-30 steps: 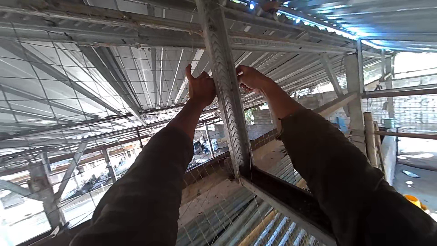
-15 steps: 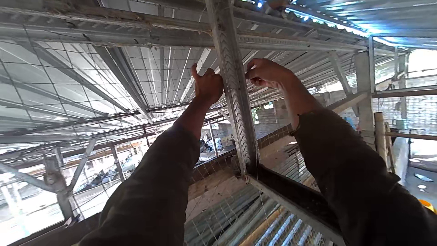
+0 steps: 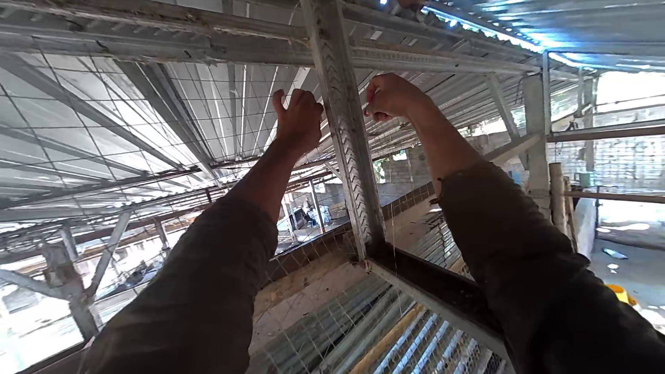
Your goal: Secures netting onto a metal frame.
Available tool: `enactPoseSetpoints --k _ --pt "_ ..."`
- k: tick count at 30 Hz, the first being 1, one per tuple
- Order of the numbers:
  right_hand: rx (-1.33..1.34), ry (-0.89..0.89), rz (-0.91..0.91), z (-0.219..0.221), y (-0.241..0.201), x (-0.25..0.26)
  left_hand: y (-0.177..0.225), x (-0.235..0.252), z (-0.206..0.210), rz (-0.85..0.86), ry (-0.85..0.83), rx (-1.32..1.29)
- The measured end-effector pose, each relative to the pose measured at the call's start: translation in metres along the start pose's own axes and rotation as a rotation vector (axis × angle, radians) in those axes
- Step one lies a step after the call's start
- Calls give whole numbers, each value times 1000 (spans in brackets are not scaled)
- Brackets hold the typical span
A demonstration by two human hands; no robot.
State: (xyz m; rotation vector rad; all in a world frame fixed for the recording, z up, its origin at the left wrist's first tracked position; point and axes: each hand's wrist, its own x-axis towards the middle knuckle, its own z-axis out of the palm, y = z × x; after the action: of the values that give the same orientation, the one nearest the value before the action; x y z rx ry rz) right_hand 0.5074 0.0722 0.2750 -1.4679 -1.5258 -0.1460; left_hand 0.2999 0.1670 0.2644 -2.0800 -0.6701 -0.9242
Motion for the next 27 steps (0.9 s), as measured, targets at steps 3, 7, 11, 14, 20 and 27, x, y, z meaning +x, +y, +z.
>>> enactPoseSetpoints --k 3,7,11,14,20,27 --pt "-167 33 -59 7 -8 0 -1 -3 -6 31 24 -68" --pt "-372 57 -160 8 -20 -11 1 -6 -15 82 85 -129" --pt "-472 -3 -83 3 -37 -23 -6 -9 -24 132 77 -163" --pt "-480 1 -129 2 -49 -31 -12 -13 -31 145 44 -196" --pt "-426 -17 -426 19 -56 -24 -18 -20 -31 187 50 -168" --pt "-436 7 -454 53 -48 -15 -13 -21 -35 107 13 -107"
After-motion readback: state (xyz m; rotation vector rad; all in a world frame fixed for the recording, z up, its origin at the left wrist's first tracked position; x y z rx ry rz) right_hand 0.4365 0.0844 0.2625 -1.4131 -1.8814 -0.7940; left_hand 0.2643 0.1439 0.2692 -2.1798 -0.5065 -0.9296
